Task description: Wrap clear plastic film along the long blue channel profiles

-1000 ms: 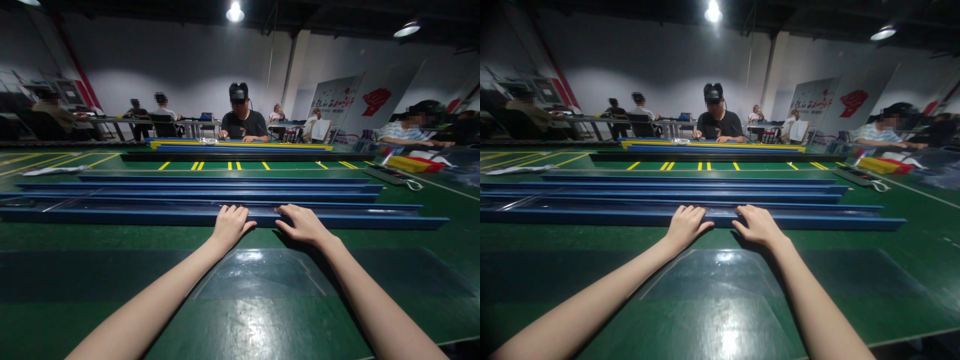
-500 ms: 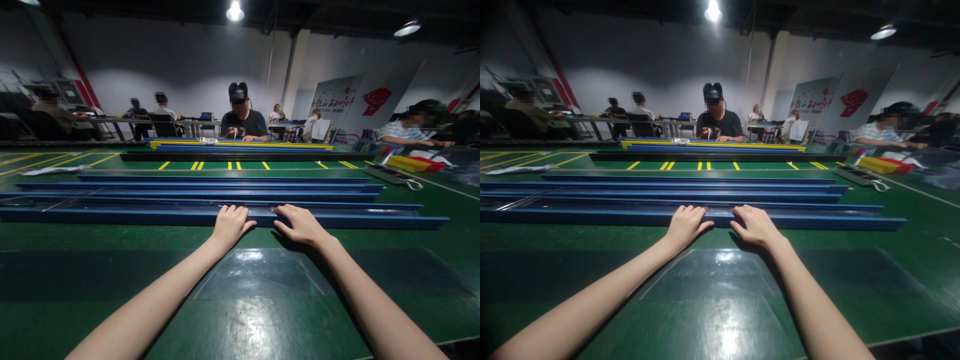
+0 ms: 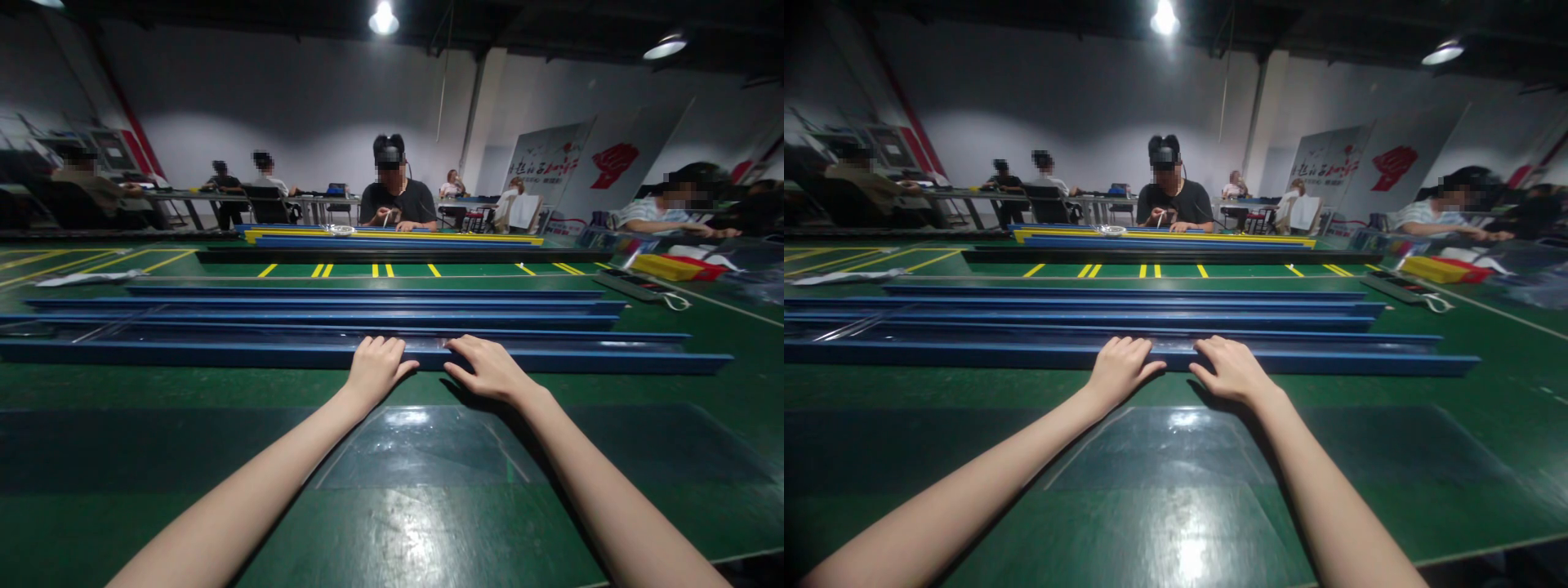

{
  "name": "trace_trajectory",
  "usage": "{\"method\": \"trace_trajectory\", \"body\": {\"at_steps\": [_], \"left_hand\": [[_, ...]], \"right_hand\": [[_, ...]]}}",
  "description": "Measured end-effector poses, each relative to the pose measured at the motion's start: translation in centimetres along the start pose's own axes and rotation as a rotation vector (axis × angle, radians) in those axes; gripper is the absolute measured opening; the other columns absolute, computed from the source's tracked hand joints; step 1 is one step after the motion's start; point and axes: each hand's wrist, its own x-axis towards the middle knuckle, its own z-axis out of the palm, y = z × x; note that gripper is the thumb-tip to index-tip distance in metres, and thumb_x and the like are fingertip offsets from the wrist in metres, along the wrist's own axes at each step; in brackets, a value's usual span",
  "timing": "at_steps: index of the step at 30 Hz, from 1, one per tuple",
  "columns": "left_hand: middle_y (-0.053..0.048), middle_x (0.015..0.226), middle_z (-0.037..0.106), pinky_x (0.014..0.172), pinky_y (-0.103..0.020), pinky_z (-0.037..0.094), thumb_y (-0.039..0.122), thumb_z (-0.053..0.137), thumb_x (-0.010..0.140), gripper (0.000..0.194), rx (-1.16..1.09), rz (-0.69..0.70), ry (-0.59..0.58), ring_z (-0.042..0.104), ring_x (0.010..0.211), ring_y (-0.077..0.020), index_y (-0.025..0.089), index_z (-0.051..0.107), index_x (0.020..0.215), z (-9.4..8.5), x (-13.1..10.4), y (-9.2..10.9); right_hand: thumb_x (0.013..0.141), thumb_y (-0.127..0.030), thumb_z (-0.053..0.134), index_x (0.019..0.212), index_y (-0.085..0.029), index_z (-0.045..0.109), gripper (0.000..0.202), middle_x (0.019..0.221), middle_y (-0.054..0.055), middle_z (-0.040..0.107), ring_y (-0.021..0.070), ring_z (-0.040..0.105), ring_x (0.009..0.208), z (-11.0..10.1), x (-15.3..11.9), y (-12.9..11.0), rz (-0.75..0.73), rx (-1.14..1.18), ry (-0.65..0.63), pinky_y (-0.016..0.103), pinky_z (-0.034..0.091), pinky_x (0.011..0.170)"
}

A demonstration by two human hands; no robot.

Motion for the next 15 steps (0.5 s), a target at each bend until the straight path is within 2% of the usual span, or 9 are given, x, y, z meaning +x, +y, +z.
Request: {"method": "trace_trajectory", "body": {"at_steps": [15], "left_hand": [[-0.005,0.076,0.062,0.063,-0.03,0.03,0.05,0.043,0.08,0.036,0.006,-0.001,-0.007,0.053,0.071,-0.0191,0.016,0.055,0.082,-0.1,0.04,0.04]], "right_hand": [[0.082,-0.038,0.039,0.113,-0.017,0.051,0.04,0.113,0.009,0.055,0.0196,0.05,0.104,0.28,0.1,0.24,-0.003,0.06,0.012,0.032,0.038,0.086]]}}
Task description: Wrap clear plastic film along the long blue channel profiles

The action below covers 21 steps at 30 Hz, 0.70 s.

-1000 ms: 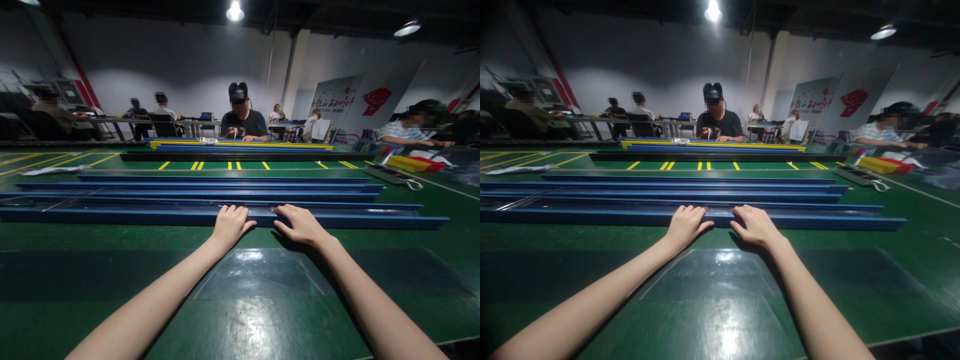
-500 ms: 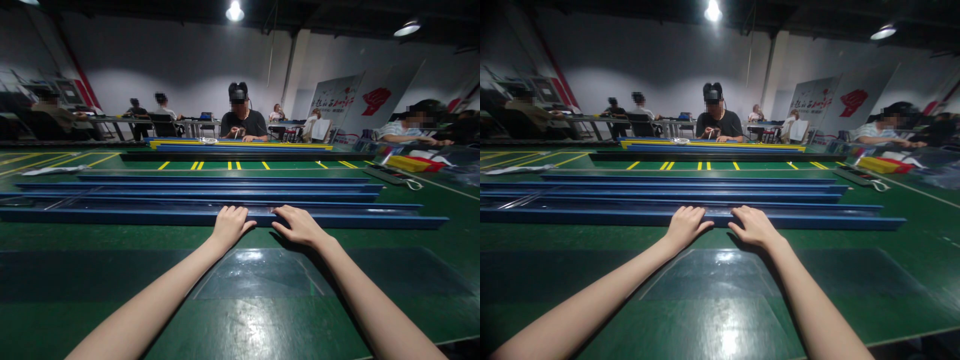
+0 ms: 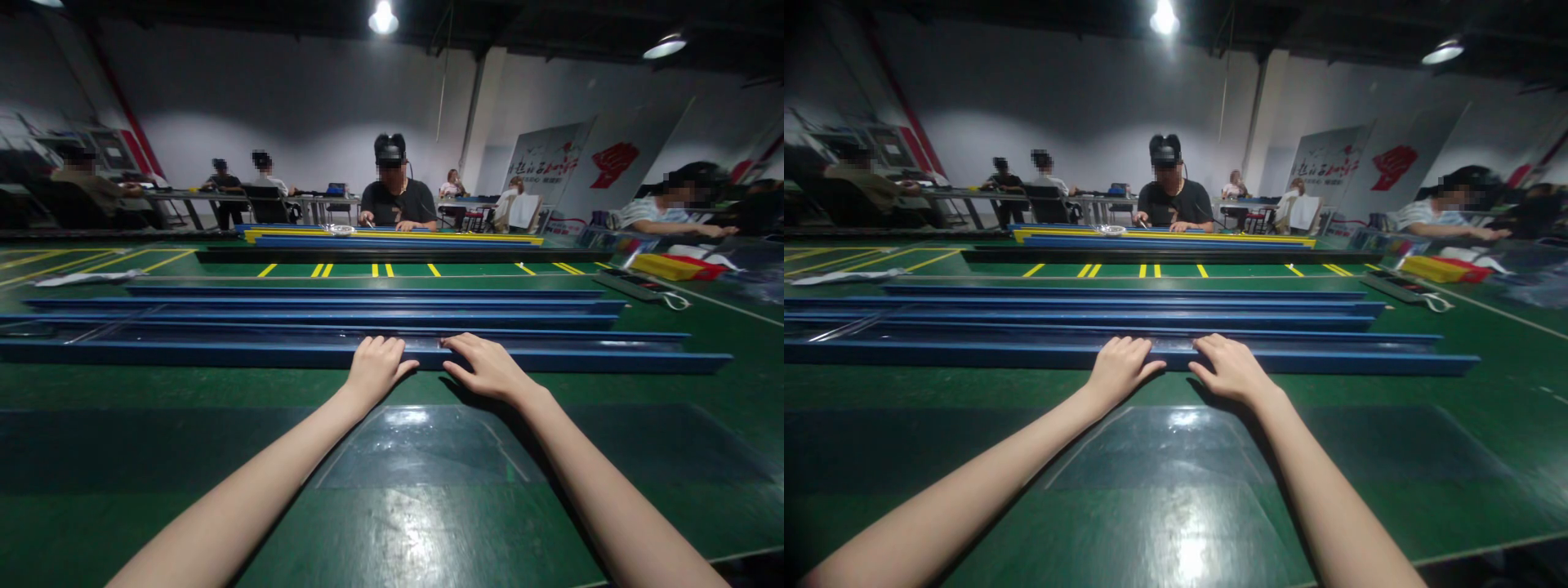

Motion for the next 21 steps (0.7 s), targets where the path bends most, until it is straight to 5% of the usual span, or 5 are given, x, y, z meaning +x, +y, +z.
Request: {"method": "trace_trajectory", "body": {"at_steps": [21], "left_hand": [[-0.006,0.07,0.059,0.062,-0.03,0.03,0.051,0.042,0.079,0.039,0.046,-0.029,0.001,0.053,0.068,-0.0202,0.014,0.052,0.083,-0.36,0.1,0.28]], "right_hand": [[0.084,-0.026,0.039,0.103,-0.015,0.055,0.028,0.111,0.01,0.056,0.0177,0.05,0.102,0.21,0.23,0.32,-0.034,0.029,0.026,0.029,0.041,0.083]]}}
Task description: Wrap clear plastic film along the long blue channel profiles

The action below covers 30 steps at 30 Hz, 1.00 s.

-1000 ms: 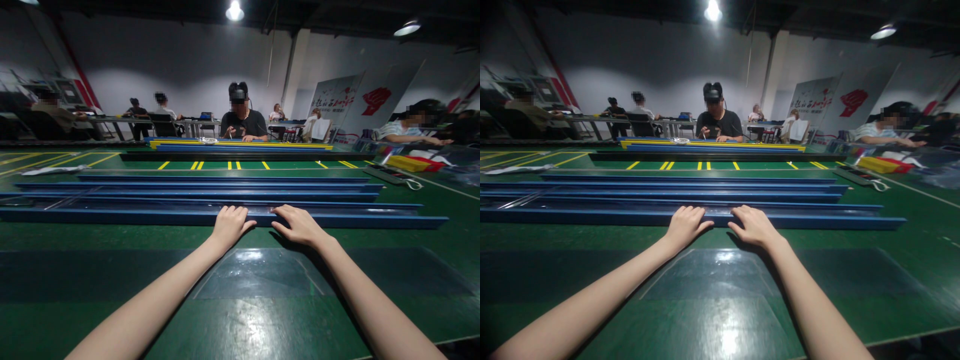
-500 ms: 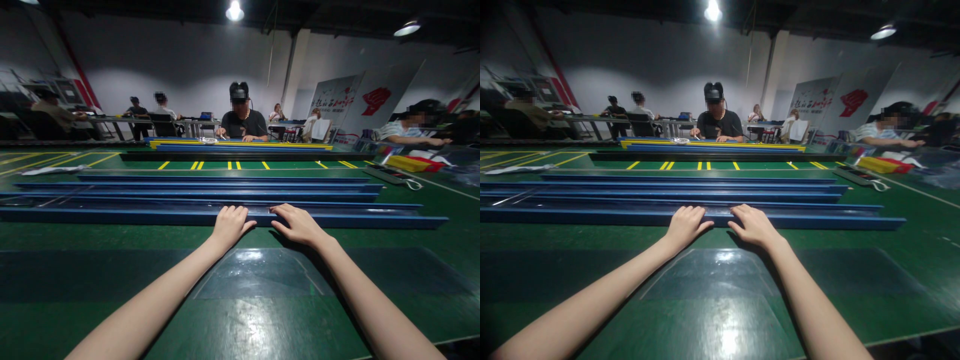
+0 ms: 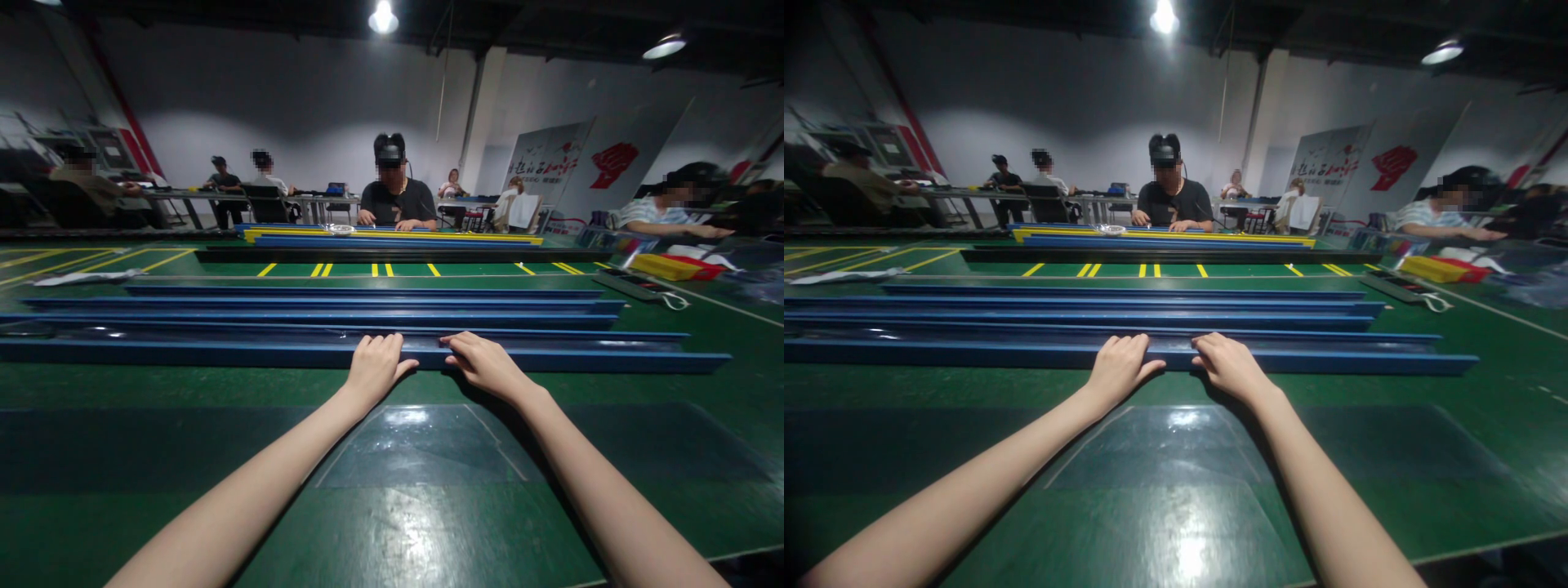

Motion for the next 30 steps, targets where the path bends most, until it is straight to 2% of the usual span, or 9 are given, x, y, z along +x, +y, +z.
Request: {"method": "trace_trajectory", "body": {"at_steps": [12,18,23,30], "left_hand": [[-0.006,0.07,0.06,0.062,-0.03,0.031,0.052,0.044,0.078,0.037,-0.01,-0.009,0.013,0.054,0.069,-0.0203,0.015,0.053,0.081,0.0,0.1,0.0],[-0.006,0.071,0.06,0.063,-0.03,0.031,0.051,0.044,0.078,0.037,-0.016,-0.012,0.013,0.054,0.069,-0.0201,0.015,0.052,0.081,0.0,0.1,0.0],[-0.006,0.07,0.06,0.063,-0.03,0.031,0.051,0.043,0.078,0.037,-0.009,-0.011,0.014,0.053,0.069,-0.0199,0.016,0.052,0.08,0.0,0.0,0.0],[-0.006,0.071,0.059,0.062,-0.031,0.031,0.051,0.042,0.079,0.038,-0.009,-0.002,0.013,0.053,0.069,-0.0205,0.015,0.052,0.081,0.1,0.0,0.0]], "right_hand": [[0.083,-0.025,0.04,0.099,-0.016,0.056,0.024,0.108,0.009,0.057,0.0172,0.051,0.099,0.1,0.0,0.0,0.012,-0.001,-0.003,0.028,0.041,0.081],[0.085,-0.03,0.037,0.094,-0.016,0.055,0.025,0.096,0.009,0.058,0.018,0.052,0.089,-0.1,0.0,-0.4,0.021,-0.082,-0.012,0.027,0.04,0.074],[0.085,-0.034,0.037,0.092,-0.017,0.052,0.023,0.09,0.007,0.056,0.0176,0.049,0.084,0.0,0.2,-1.0,-0.013,-0.097,0.05,0.027,0.038,0.072],[0.086,-0.029,0.037,0.081,-0.018,0.051,0.018,0.082,0.005,0.054,0.016,0.048,0.076,0.4,0.5,-1.3,-0.019,-0.134,0.112,0.024,0.035,0.064]]}}
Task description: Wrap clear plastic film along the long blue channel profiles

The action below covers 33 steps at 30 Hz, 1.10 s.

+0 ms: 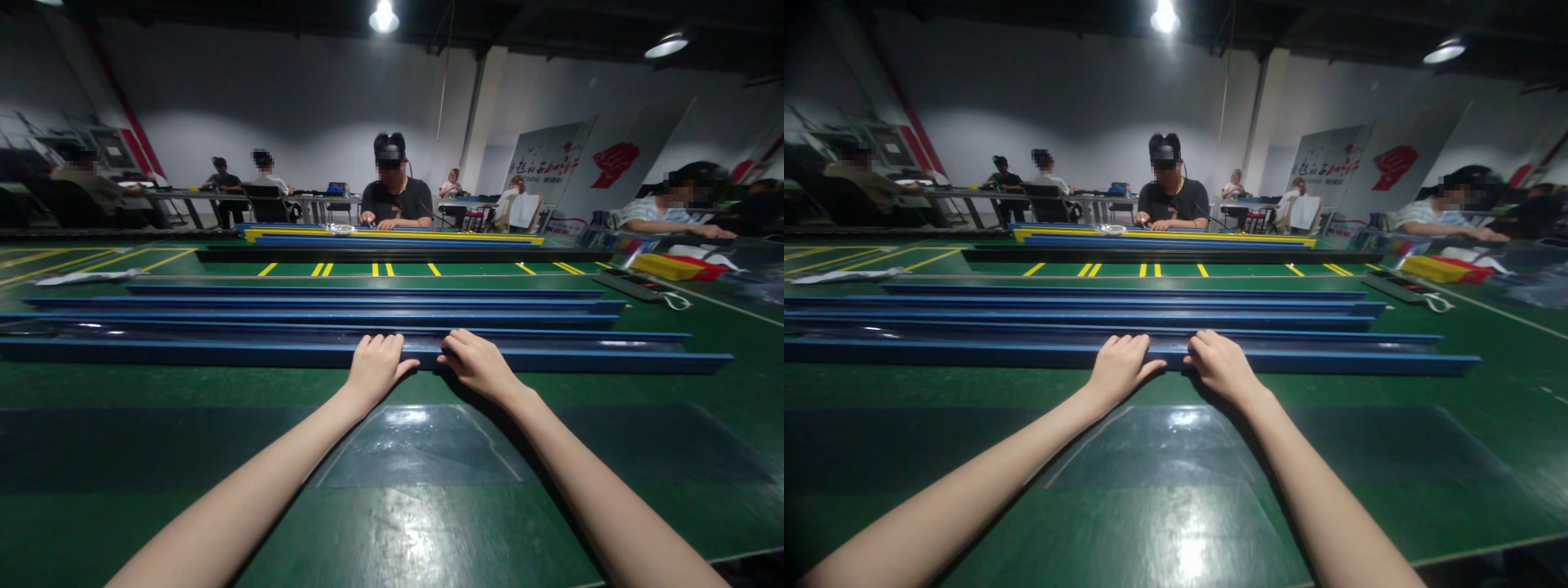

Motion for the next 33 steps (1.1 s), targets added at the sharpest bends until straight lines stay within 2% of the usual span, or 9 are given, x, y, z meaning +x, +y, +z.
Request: {"method": "trace_trajectory", "body": {"at_steps": [13,21,26,33], "left_hand": [[-0.006,0.072,0.059,0.064,-0.031,0.032,0.051,0.042,0.08,0.037,0.003,0.021,0.002,0.053,0.07,-0.0201,0.015,0.052,0.082,0.2,-0.1,-0.1],[-0.006,0.079,0.059,0.069,-0.031,0.032,0.042,0.038,0.084,0.03,-0.064,0.086,-0.016,0.052,0.074,-0.0188,0.015,0.051,0.088,0.1,0.0,-0.2],[-0.006,0.084,0.059,0.072,-0.03,0.032,0.034,0.036,0.087,0.026,-0.105,0.169,0.006,0.051,0.079,-0.0177,0.014,0.049,0.096,-0.1,0.0,-0.1],[-0.005,0.087,0.06,0.071,-0.031,0.032,0.038,0.039,0.085,0.029,-0.065,0.113,0.04,0.051,0.081,-0.0185,0.015,0.05,0.097,0.2,0.0,-0.3]], "right_hand": [[0.083,-0.029,0.042,0.077,-0.019,0.05,0.015,0.08,0.005,0.057,0.0168,0.05,0.076,-0.8,0.5,-0.1,0.014,-0.137,-0.06,0.026,0.029,0.056],[0.082,-0.026,0.043,0.075,-0.019,0.051,0.013,0.081,0.004,0.059,0.0159,0.052,0.074,-1.4,0.7,0.1,0.005,-0.141,-0.114,0.026,0.028,0.056],[0.08,-0.026,0.044,0.072,-0.019,0.051,0.012,0.079,0.003,0.059,0.0149,0.053,0.073,-1.9,0.2,0.7,0.038,-0.113,-0.123,0.024,0.027,0.054],[0.078,-0.029,0.045,0.071,-0.02,0.053,0.014,0.077,0.001,0.059,0.0135,0.053,0.068,-2.5,-0.7,2.4,0.133,-0.126,-0.184,0.024,0.021,0.05]]}}
